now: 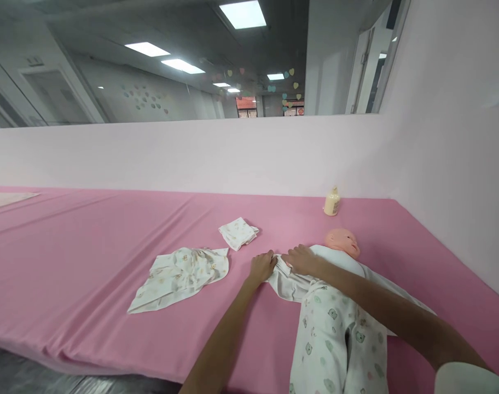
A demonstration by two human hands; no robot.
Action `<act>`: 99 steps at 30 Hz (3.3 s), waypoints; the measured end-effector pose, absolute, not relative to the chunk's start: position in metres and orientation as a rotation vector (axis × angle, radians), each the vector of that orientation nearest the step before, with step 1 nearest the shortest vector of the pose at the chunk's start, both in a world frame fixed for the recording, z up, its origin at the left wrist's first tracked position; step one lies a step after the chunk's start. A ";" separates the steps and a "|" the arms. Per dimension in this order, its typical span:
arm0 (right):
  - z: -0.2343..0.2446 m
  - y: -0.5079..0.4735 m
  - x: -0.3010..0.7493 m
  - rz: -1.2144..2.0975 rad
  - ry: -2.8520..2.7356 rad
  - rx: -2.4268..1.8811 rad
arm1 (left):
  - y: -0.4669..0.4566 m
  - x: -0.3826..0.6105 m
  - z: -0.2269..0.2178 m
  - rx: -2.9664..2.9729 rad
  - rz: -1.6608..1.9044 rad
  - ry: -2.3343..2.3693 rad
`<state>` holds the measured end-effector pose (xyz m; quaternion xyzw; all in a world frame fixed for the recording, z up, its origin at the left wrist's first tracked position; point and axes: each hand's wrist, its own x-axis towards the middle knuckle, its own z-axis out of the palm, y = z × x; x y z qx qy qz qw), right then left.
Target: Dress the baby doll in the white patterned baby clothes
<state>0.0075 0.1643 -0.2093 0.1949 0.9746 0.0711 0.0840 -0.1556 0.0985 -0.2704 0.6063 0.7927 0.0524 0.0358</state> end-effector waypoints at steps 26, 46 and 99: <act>-0.201 0.129 0.024 0.050 3.242 0.540 | 0.084 -0.173 -0.231 1.477 0.821 1.986; -0.268 0.106 0.306 -0.808 2.385 2.781 | 0.148 0.084 -0.186 2.682 0.116 1.261; -0.280 0.096 0.304 -0.419 2.478 2.857 | 0.169 0.122 -0.206 2.648 0.104 1.219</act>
